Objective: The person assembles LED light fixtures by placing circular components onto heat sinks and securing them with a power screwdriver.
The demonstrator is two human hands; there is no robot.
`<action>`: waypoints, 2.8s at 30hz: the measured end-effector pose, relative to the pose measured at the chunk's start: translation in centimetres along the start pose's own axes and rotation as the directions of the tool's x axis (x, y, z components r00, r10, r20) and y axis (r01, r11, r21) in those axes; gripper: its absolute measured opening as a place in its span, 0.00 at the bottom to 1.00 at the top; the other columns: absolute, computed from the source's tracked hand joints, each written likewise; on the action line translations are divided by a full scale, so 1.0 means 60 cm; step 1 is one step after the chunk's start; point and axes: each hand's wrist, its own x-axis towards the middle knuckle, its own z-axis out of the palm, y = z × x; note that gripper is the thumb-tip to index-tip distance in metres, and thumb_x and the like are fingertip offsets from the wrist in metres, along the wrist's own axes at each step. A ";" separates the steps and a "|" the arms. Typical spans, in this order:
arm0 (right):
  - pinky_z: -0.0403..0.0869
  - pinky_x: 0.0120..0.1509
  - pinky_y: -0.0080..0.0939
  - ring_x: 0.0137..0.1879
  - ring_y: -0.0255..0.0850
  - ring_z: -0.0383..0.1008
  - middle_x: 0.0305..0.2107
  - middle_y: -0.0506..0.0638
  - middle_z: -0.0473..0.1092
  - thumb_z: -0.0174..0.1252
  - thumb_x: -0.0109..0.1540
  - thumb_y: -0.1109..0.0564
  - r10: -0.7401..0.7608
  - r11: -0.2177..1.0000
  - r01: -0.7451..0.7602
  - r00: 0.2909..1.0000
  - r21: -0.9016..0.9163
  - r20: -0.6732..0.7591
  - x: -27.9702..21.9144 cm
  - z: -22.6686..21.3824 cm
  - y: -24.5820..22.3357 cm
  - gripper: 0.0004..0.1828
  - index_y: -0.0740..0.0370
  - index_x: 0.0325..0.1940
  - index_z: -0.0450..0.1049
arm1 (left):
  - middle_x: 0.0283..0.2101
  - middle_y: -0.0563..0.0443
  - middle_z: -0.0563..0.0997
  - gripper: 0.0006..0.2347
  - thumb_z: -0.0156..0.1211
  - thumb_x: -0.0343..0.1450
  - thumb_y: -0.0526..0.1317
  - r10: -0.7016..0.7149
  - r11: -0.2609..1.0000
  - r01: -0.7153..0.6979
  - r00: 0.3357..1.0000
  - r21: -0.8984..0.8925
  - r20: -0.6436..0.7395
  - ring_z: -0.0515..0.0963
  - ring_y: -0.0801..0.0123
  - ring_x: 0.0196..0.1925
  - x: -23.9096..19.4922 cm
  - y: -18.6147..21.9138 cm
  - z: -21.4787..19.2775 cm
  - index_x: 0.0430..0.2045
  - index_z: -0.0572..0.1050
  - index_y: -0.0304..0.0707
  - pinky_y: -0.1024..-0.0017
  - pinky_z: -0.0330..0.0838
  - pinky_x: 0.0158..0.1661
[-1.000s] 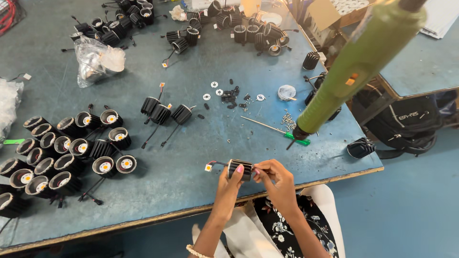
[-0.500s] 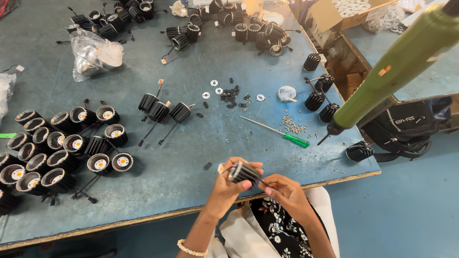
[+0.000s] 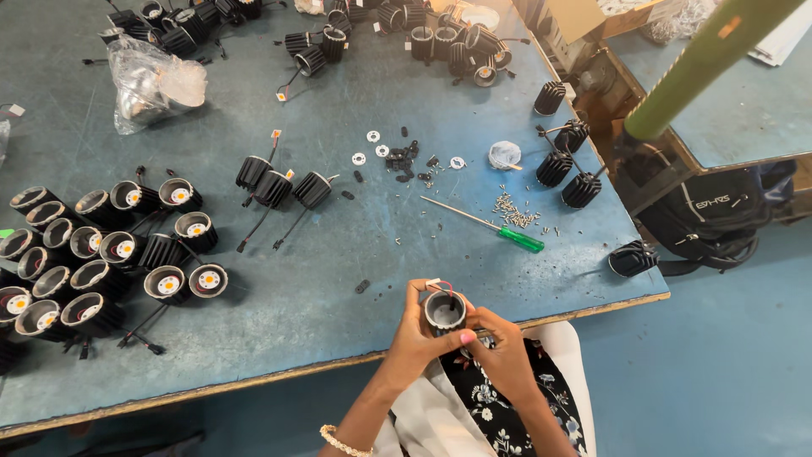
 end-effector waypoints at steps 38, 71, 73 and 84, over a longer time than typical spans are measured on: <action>0.74 0.47 0.34 0.41 0.32 0.75 0.35 0.48 0.78 0.64 0.61 0.58 0.095 0.993 -0.098 0.995 0.062 0.037 0.019 -0.061 -0.113 0.10 0.68 0.42 0.81 | 0.54 0.50 0.75 0.26 0.69 0.65 0.36 -0.109 0.888 0.013 0.977 0.460 0.183 0.77 0.68 0.58 -0.016 0.030 -0.024 0.58 0.68 0.33 0.66 0.71 0.61; 0.70 0.33 0.32 0.36 0.33 0.73 0.34 0.48 0.78 0.64 0.61 0.63 -0.211 0.955 0.164 0.961 -0.247 -0.179 0.073 0.002 -0.068 0.10 0.63 0.46 0.78 | 0.33 0.53 0.83 0.03 0.69 0.65 0.35 0.485 0.510 0.005 0.824 0.860 -0.293 0.78 0.63 0.42 0.025 -0.014 0.015 0.27 0.80 0.38 0.64 0.66 0.46; 0.68 0.32 0.33 0.35 0.34 0.70 0.34 0.48 0.77 0.64 0.60 0.64 -0.296 0.915 0.217 0.934 -0.340 -0.201 0.067 0.008 -0.066 0.09 0.62 0.45 0.80 | 0.31 0.54 0.82 0.03 0.68 0.67 0.35 0.446 0.475 0.066 0.842 0.877 -0.305 0.77 0.64 0.40 0.021 -0.012 0.020 0.27 0.79 0.38 0.64 0.66 0.46; 0.74 0.43 0.30 0.44 0.28 0.74 0.40 0.44 0.75 0.60 0.63 0.65 -0.058 0.998 0.057 0.983 -0.011 -0.175 0.065 -0.015 -0.053 0.11 0.63 0.49 0.80 | 0.33 0.53 0.86 0.09 0.68 0.65 0.33 0.473 0.562 0.004 0.819 0.827 -0.326 0.80 0.66 0.38 0.016 0.011 0.005 0.38 0.83 0.38 0.67 0.71 0.45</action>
